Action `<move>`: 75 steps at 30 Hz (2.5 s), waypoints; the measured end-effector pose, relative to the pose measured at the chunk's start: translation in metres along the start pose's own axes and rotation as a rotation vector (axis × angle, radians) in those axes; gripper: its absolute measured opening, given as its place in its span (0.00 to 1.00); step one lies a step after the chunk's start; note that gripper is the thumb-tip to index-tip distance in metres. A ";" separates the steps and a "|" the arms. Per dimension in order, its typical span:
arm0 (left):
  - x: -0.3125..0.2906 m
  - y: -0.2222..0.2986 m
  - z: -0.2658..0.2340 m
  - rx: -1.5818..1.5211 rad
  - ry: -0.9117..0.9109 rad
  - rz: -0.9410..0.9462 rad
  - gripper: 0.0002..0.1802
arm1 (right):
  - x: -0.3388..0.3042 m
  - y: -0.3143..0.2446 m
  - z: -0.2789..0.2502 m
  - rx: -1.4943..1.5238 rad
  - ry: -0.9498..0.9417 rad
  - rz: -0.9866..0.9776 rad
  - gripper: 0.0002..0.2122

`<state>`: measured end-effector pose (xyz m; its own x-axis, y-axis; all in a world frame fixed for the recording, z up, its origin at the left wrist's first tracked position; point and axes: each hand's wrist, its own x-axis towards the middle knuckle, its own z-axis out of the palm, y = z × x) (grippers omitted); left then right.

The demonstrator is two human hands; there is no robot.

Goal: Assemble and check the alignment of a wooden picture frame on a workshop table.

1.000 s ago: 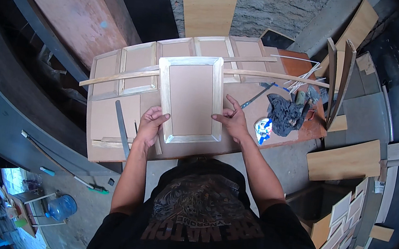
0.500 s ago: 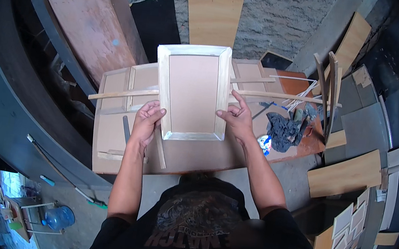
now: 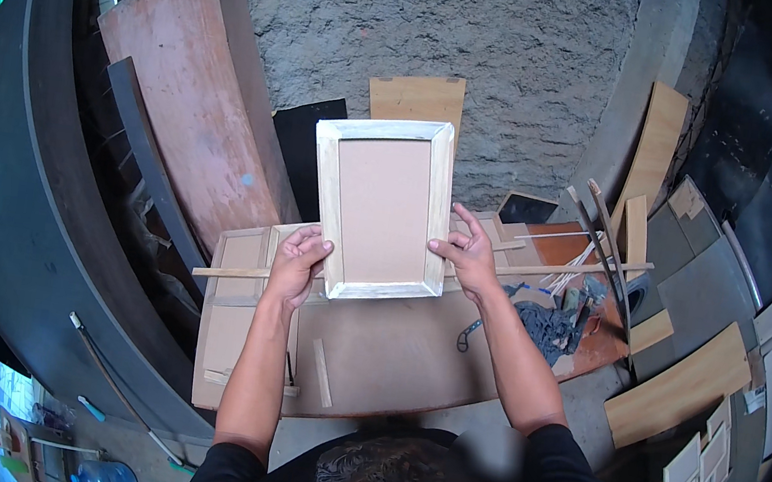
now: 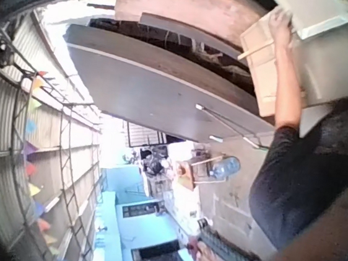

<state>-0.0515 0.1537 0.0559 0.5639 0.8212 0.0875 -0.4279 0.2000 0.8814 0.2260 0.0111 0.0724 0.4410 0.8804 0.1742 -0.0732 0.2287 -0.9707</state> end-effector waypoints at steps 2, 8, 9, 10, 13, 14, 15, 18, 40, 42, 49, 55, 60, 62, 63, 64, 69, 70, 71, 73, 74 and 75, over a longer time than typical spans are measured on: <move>-0.002 -0.007 -0.003 -0.015 0.021 -0.021 0.15 | -0.003 0.011 -0.002 0.015 0.004 0.022 0.44; -0.040 -0.081 -0.026 -0.026 0.169 -0.211 0.16 | -0.048 0.085 -0.017 -0.001 0.077 0.217 0.45; -0.048 -0.100 -0.031 -0.011 0.192 -0.270 0.16 | -0.058 0.105 -0.022 -0.024 0.107 0.259 0.45; -0.060 -0.119 -0.035 -0.011 0.228 -0.342 0.13 | -0.073 0.124 -0.028 -0.025 0.111 0.285 0.45; -0.100 -0.196 -0.075 0.070 0.360 -0.537 0.16 | -0.108 0.184 -0.037 -0.187 0.121 0.417 0.44; -0.113 -0.216 -0.085 0.139 0.422 -0.596 0.18 | -0.119 0.200 -0.038 -0.220 0.109 0.483 0.44; -0.121 -0.227 -0.085 0.136 0.422 -0.624 0.18 | -0.131 0.216 -0.042 -0.251 0.110 0.547 0.44; -0.149 -0.262 -0.096 0.264 0.517 -0.697 0.16 | -0.149 0.252 -0.046 -0.319 0.102 0.592 0.44; -0.170 -0.317 -0.107 0.827 0.458 -0.531 0.17 | -0.189 0.265 -0.077 -0.790 0.097 0.350 0.34; -0.172 -0.312 -0.100 0.745 0.366 -0.520 0.18 | -0.193 0.265 -0.081 -0.740 0.028 0.280 0.31; -0.177 -0.309 -0.095 0.776 0.426 -0.495 0.19 | -0.196 0.273 -0.083 -0.615 -0.023 0.282 0.31; -0.178 -0.319 -0.093 0.624 0.505 -0.509 0.16 | -0.188 0.280 -0.089 -0.623 0.011 0.285 0.31; -0.179 -0.319 -0.091 0.614 0.579 -0.462 0.15 | -0.190 0.282 -0.092 -0.604 -0.004 0.292 0.31; -0.182 -0.318 -0.090 0.630 0.577 -0.520 0.14 | -0.195 0.279 -0.093 -0.624 -0.007 0.276 0.31; -0.183 -0.318 -0.093 0.630 0.574 -0.514 0.14 | -0.196 0.278 -0.090 -0.638 -0.018 0.265 0.31; -0.184 -0.318 -0.096 0.660 0.545 -0.528 0.14 | -0.194 0.279 -0.087 -0.638 -0.015 0.259 0.31; -0.190 -0.311 -0.098 0.637 0.459 -0.507 0.15 | -0.197 0.277 -0.085 -0.555 0.050 0.264 0.31; -0.189 -0.310 -0.095 0.631 0.423 -0.510 0.15 | -0.197 0.276 -0.085 -0.554 0.051 0.263 0.31; -0.188 -0.309 -0.093 0.625 0.383 -0.513 0.15 | -0.197 0.276 -0.087 -0.565 0.046 0.246 0.31; -0.188 -0.305 -0.090 0.626 0.376 -0.530 0.15 | -0.200 0.277 -0.086 -0.575 0.049 0.229 0.31; -0.189 -0.305 -0.093 0.646 0.377 -0.512 0.15 | -0.201 0.277 -0.084 -0.558 0.050 0.239 0.31; -0.189 -0.305 -0.095 0.666 0.378 -0.493 0.15 | -0.201 0.277 -0.083 -0.541 0.050 0.249 0.31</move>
<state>-0.0943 -0.0123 -0.2737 0.2553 0.8684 -0.4251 0.3634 0.3212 0.8745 0.1909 -0.1372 -0.2454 0.5118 0.8566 -0.0650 0.2804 -0.2381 -0.9299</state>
